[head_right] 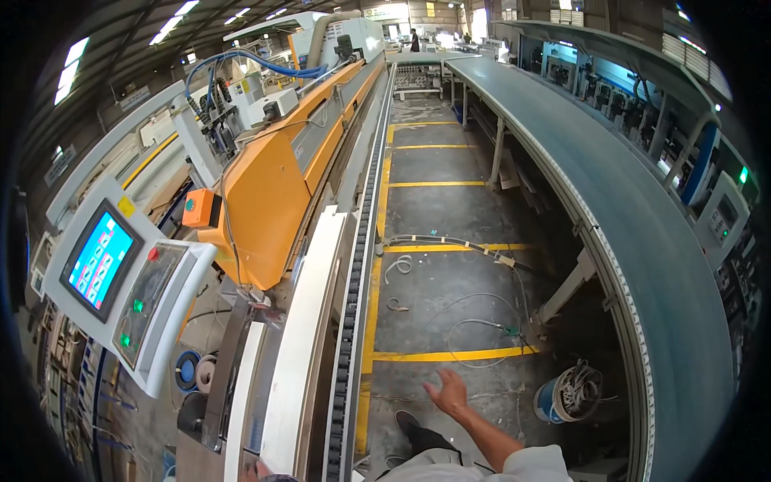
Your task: Feed wooden boards into an industrial edge banding machine and interact with the control interface.
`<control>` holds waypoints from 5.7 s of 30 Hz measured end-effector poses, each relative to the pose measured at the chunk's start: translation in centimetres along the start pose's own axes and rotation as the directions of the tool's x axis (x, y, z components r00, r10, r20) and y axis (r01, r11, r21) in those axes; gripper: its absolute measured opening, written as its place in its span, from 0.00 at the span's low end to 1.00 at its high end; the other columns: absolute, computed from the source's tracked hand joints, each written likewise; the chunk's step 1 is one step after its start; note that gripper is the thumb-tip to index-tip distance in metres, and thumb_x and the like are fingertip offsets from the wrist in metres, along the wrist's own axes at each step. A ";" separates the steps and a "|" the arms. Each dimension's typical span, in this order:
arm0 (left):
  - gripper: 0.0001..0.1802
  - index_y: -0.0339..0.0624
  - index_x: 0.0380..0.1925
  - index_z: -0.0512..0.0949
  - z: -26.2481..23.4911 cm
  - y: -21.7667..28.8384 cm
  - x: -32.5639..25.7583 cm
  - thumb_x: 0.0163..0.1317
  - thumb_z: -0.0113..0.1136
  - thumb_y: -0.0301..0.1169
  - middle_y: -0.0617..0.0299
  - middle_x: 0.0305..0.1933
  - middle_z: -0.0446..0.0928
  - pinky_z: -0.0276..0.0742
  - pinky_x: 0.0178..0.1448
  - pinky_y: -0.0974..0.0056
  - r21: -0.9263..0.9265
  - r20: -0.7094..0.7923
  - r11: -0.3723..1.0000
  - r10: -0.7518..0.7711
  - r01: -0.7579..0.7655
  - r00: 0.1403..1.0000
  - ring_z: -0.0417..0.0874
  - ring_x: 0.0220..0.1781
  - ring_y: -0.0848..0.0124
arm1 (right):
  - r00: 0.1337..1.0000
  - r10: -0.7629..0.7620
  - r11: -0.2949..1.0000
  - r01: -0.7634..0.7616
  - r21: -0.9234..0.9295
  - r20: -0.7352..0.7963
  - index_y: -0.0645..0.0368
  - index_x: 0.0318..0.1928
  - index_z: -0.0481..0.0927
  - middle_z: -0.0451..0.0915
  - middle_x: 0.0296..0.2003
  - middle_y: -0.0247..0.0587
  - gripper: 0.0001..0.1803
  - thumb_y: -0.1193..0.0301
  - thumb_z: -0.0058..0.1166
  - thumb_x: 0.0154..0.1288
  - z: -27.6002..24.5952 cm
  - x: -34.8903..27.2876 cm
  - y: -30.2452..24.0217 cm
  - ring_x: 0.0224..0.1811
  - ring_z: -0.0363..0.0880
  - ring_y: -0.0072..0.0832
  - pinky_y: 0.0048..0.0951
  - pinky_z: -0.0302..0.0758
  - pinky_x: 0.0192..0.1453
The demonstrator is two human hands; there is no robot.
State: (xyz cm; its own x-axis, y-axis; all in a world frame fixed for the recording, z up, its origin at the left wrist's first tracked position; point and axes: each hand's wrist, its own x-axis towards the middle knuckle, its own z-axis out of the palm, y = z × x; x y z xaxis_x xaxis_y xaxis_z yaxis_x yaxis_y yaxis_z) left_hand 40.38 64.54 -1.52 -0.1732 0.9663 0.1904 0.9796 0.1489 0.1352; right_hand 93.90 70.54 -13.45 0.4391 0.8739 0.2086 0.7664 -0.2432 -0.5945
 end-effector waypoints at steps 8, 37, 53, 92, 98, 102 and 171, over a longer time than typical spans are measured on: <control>0.20 0.39 0.47 0.86 0.4 5.6 -0.5 0.74 0.54 0.43 0.44 0.48 0.85 0.82 0.54 0.49 -0.089 -0.330 0.991 -0.125 0.101 0.936 0.86 0.48 0.48 | 0.974 0.078 0.992 -0.096 0.077 0.212 0.58 0.57 0.80 0.81 0.56 0.55 0.32 0.51 0.67 0.58 -1.4 -6.4 3.9 0.58 0.79 0.52 0.46 0.76 0.63; 0.48 0.24 0.72 0.55 7.6 24.7 5.2 0.67 0.60 0.51 0.30 0.76 0.54 0.46 0.80 0.37 -0.025 -0.165 0.998 -0.061 0.057 0.985 0.52 0.78 0.33 | 0.919 -0.020 0.997 0.046 -0.057 0.394 0.58 0.56 0.83 0.86 0.44 0.54 0.34 0.49 0.70 0.55 -5.7 11.2 18.8 0.45 0.86 0.48 0.46 0.82 0.50; 0.42 0.25 0.71 0.60 4.7 27.7 5.6 0.71 0.55 0.51 0.33 0.76 0.59 0.50 0.82 0.43 -0.036 -0.189 0.999 -0.039 0.032 0.981 0.57 0.78 0.38 | 0.585 -0.082 0.969 0.237 -0.074 0.807 0.50 0.64 0.78 0.83 0.54 0.52 0.36 0.41 0.55 0.65 -3.2 9.5 9.8 0.58 0.80 0.51 0.49 0.77 0.61; 0.42 0.29 0.72 0.61 6.1 28.6 5.1 0.76 0.43 0.57 0.39 0.76 0.61 0.54 0.83 0.52 0.325 -0.204 0.942 -0.019 0.086 0.979 0.61 0.79 0.48 | 0.547 -0.006 0.978 0.177 -0.109 0.837 0.50 0.65 0.78 0.82 0.57 0.49 0.35 0.42 0.56 0.66 -2.9 9.6 14.0 0.60 0.79 0.51 0.48 0.76 0.64; 0.44 0.28 0.72 0.59 6.9 27.5 5.4 0.74 0.47 0.58 0.34 0.75 0.60 0.55 0.82 0.47 0.146 -0.292 0.989 0.013 0.031 0.956 0.60 0.78 0.43 | 0.497 -0.012 0.974 0.201 -0.102 0.868 0.49 0.66 0.77 0.82 0.57 0.49 0.35 0.41 0.54 0.66 -2.7 9.9 14.1 0.60 0.79 0.50 0.48 0.76 0.62; 0.44 0.26 0.72 0.59 6.1 28.4 5.7 0.74 0.49 0.57 0.34 0.76 0.59 0.55 0.81 0.45 0.099 -0.239 0.994 -0.011 0.036 0.971 0.59 0.78 0.41 | 0.507 -0.010 0.973 0.203 -0.108 0.862 0.49 0.66 0.77 0.83 0.55 0.49 0.36 0.40 0.53 0.67 -2.0 9.8 14.6 0.58 0.81 0.51 0.49 0.77 0.61; 0.41 0.27 0.68 0.67 8.9 27.4 5.3 0.74 0.48 0.57 0.37 0.71 0.67 0.62 0.78 0.47 0.307 -0.350 0.952 0.104 0.009 0.931 0.68 0.73 0.43 | 0.568 0.018 0.986 0.126 -0.109 0.823 0.50 0.63 0.80 0.84 0.54 0.51 0.34 0.41 0.54 0.66 -4.1 8.7 20.3 0.56 0.81 0.52 0.49 0.78 0.61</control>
State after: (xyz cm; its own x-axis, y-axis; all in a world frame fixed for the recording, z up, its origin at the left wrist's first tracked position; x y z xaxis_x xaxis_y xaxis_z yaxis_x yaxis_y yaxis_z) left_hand 67.20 75.64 -5.45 -0.0954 0.8418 0.5314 0.9621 0.2150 -0.1679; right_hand 115.16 71.51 -20.54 -0.1222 0.8385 -0.5311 0.8618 -0.1757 -0.4758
